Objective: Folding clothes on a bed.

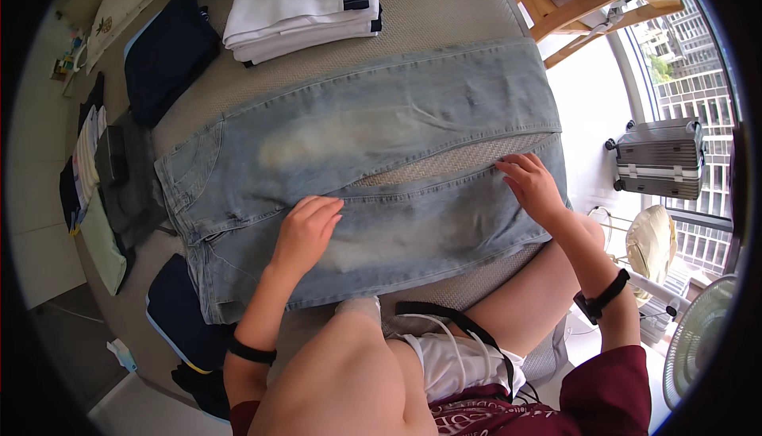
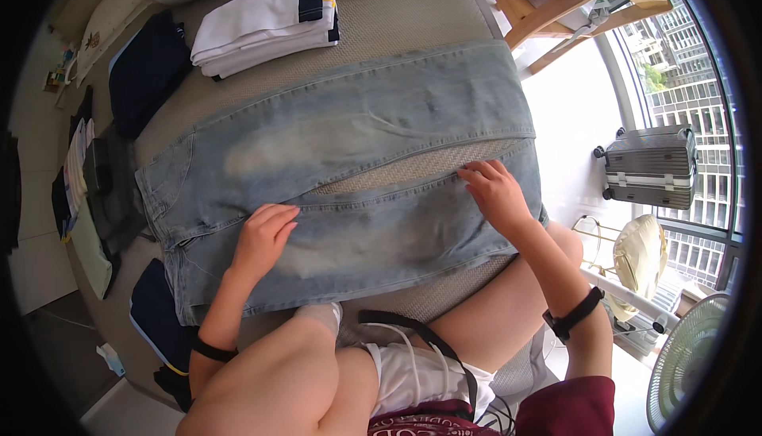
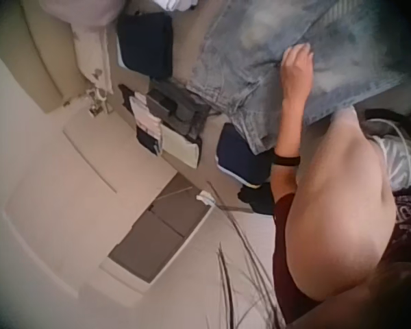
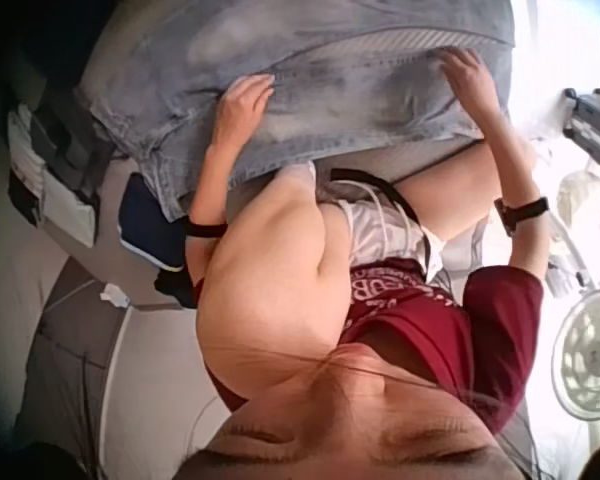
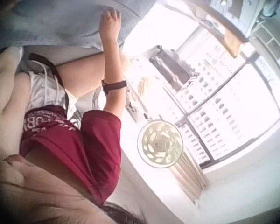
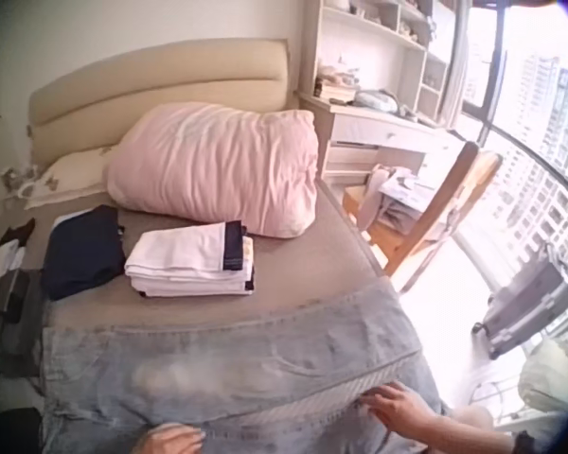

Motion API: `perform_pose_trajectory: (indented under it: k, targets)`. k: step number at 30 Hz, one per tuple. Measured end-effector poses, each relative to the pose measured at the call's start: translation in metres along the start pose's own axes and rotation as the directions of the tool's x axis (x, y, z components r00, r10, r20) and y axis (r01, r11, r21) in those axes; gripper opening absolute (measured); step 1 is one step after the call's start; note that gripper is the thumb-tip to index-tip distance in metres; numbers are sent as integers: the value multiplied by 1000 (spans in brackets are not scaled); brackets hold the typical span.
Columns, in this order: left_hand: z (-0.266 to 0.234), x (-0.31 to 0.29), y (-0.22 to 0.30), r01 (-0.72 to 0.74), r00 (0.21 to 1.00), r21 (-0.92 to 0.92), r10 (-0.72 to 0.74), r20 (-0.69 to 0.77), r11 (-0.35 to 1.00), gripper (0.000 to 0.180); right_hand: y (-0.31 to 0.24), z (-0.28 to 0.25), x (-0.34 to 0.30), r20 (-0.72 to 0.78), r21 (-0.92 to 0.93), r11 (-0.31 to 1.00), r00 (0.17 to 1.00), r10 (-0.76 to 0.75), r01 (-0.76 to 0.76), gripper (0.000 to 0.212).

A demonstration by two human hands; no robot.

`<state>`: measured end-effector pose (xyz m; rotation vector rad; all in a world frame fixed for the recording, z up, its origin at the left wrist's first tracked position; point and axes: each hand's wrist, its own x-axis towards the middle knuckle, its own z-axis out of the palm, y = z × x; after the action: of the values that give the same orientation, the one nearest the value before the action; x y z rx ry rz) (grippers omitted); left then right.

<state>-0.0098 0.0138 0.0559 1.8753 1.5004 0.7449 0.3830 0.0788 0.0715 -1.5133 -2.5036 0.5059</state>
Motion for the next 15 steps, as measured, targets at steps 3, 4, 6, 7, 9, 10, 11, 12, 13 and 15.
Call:
perform_pose_trajectory:
  k: [3, 4, 6, 7, 9, 10, 11, 12, 13, 15]
  targets:
    - [12, 12, -1, -190, 981, 254, 192, 18, 948, 21, 8, -1, 9, 38, -46, 994, 994, -99, 101, 23]
    - [17, 11, -7, -194, 980, 311, 200, 14, 930, 19, 9, -1, 10, 26, -73, 988, 990, -137, 138, 25]
    - [25, 7, -17, -189, 980, 366, 200, 9, 911, 18, 12, 5, 10, 24, -44, 994, 995, -95, 96, 25]
    - [28, 6, -22, -222, 968, 388, 251, -26, 895, 17, 12, 9, 11, 10, -15, 999, 999, -49, 49, 25]
    - [31, 4, -27, -253, 951, 411, 302, -58, 876, 15, 19, 9, 13, 36, -19, 997, 996, -77, 77, 26]
    - [31, 3, -29, -281, 939, 433, 338, -60, 856, 16, 21, 8, 14, 57, -27, 994, 993, -100, 102, 26]
    - [30, 3, -30, -308, 925, 457, 375, -59, 834, 16, 21, 8, 15, 56, -25, 995, 994, -98, 100, 26]
    - [31, 2, -31, -310, 926, 455, 374, -56, 835, 16, 22, 7, 15, 45, -33, 991, 990, -131, 132, 25]
    - [31, 2, -32, -305, 927, 435, 369, -68, 847, 15, 23, 7, 15, 34, -41, 985, 986, -163, 165, 23]
    - [30, 1, -30, -302, 928, 419, 364, -75, 856, 15, 24, 6, 15, -14, -46, 978, 979, -205, 204, 21]
